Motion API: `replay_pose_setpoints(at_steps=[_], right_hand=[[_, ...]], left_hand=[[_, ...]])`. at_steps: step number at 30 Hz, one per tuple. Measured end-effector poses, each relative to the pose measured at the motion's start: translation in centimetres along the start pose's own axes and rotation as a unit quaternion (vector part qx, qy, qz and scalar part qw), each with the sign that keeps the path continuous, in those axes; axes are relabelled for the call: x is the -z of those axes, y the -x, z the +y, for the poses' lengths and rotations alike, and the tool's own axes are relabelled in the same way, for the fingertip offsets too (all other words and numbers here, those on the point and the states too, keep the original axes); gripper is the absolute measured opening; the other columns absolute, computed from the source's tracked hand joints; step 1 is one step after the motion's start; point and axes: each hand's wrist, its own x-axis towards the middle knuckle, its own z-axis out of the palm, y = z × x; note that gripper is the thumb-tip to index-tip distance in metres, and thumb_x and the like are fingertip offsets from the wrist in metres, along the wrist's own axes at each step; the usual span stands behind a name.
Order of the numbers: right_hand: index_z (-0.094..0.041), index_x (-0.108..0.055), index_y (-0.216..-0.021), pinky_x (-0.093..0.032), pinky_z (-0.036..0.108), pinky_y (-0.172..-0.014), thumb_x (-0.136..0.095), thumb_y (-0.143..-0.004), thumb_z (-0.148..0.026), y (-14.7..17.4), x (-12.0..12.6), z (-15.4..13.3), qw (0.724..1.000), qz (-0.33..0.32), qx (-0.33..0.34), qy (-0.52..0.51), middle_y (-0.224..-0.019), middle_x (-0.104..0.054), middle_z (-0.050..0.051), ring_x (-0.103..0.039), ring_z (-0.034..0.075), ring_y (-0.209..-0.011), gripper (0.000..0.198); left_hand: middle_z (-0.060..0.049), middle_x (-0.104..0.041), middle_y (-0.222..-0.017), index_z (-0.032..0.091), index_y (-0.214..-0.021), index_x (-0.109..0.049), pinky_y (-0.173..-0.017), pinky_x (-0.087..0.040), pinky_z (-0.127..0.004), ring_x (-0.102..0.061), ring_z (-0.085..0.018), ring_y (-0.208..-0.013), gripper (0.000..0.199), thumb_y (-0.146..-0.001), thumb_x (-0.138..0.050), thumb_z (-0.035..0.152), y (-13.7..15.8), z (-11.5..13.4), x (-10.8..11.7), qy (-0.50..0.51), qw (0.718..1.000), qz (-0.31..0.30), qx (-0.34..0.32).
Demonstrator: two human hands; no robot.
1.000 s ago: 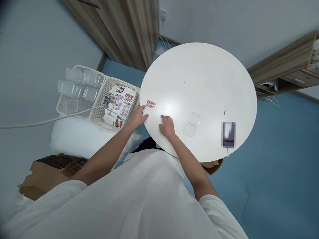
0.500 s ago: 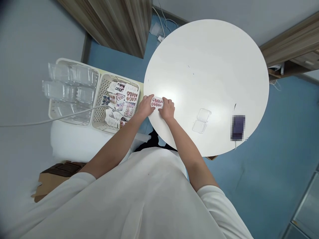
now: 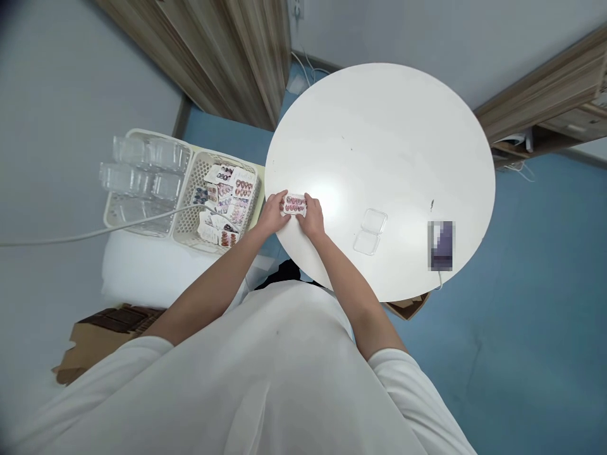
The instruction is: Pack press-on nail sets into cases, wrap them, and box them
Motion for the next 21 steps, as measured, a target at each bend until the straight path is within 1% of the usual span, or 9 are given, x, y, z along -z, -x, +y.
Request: replay_pose_setpoints(at_steps=[3, 5, 8, 11, 14, 16, 21], right_hand=[[-0.018, -0.028, -0.136, -0.043, 0.041, -0.091, -0.059, -0.072, -0.019, 2.1, 2.5, 1.1, 1.000, -0.003, 0.022, -0.015, -0.112, -0.044, 0.011, -0.048, 0.025, -0.104, 0.071], [-0.019, -0.027, -0.137, -0.043, 0.041, -0.091, -0.057, -0.073, -0.018, 4.0, 4.4, 2.3, 0.999, 0.004, 0.029, -0.016, -0.112, -0.043, 0.011, -0.047, 0.025, -0.105, 0.071], [-0.023, -0.025, -0.138, -0.044, 0.042, -0.090, -0.055, -0.076, -0.019, 7.3, 7.3, 4.7, 0.999, 0.024, 0.028, -0.019, -0.112, -0.043, 0.009, -0.048, 0.024, -0.103, 0.069], [-0.024, -0.027, -0.137, -0.044, 0.043, -0.089, -0.057, -0.076, -0.023, 10.4, 10.0, 7.6, 0.999, 0.041, 0.024, -0.016, -0.110, -0.045, 0.009, -0.048, 0.024, -0.101, 0.068], [-0.023, -0.033, -0.133, -0.042, 0.045, -0.091, -0.062, -0.073, -0.028, 12.6, 12.0, 10.3, 0.999, 0.050, 0.013, 0.013, -0.111, -0.046, 0.010, -0.046, 0.026, -0.104, 0.067], [-0.023, -0.038, -0.131, -0.041, 0.047, -0.092, -0.065, -0.070, -0.032, 13.3, 13.0, 11.8, 0.998, 0.048, 0.003, 0.041, -0.113, -0.045, 0.011, -0.043, 0.029, -0.108, 0.067], [-0.020, -0.042, -0.128, -0.040, 0.046, -0.093, -0.068, -0.068, -0.035, 13.1, 13.9, 13.9, 0.996, 0.016, -0.012, 0.084, -0.121, -0.043, 0.013, -0.040, 0.031, -0.113, 0.067]], left_hand=[[-0.009, -0.048, -0.104, 0.015, -0.130, -0.037, -0.084, -0.045, -0.033, -0.053, -0.019, -0.090, 0.065, -0.068, -0.058, 0.010, 1.3, 1.9, -1.2, 0.021, 0.999, 0.005, -0.043], [-0.008, -0.049, -0.102, 0.015, -0.129, -0.038, -0.084, -0.045, -0.033, -0.053, -0.018, -0.088, 0.063, -0.069, -0.057, 0.010, 2.2, 3.6, -2.3, 0.021, 0.997, -0.003, -0.078], [-0.007, -0.049, -0.099, 0.014, -0.129, -0.038, -0.081, -0.045, -0.032, -0.052, -0.017, -0.086, 0.062, -0.070, -0.057, 0.012, 3.4, 6.2, -4.4, 0.012, 0.991, -0.038, -0.126], [-0.007, -0.048, -0.099, 0.016, -0.130, -0.039, -0.079, -0.046, -0.031, -0.052, -0.018, -0.086, 0.062, -0.071, -0.059, 0.017, 4.2, 8.5, -6.9, 0.001, 0.984, -0.085, -0.159], [-0.007, -0.048, -0.100, 0.020, -0.130, -0.040, -0.078, -0.046, -0.032, -0.052, -0.019, -0.089, 0.064, -0.070, -0.062, 0.021, 4.6, 10.2, -9.3, -0.021, 0.977, -0.128, -0.168], [-0.007, -0.047, -0.102, 0.022, -0.129, -0.041, -0.079, -0.045, -0.033, -0.051, -0.021, -0.092, 0.064, -0.069, -0.063, 0.023, 4.6, 11.0, -10.7, -0.046, 0.974, -0.148, -0.163], [-0.008, -0.046, -0.107, 0.023, -0.127, -0.043, -0.079, -0.045, -0.034, -0.050, -0.024, -0.097, 0.063, -0.068, -0.065, 0.025, 3.8, 12.0, -13.0, -0.111, 0.969, -0.175, -0.137]])
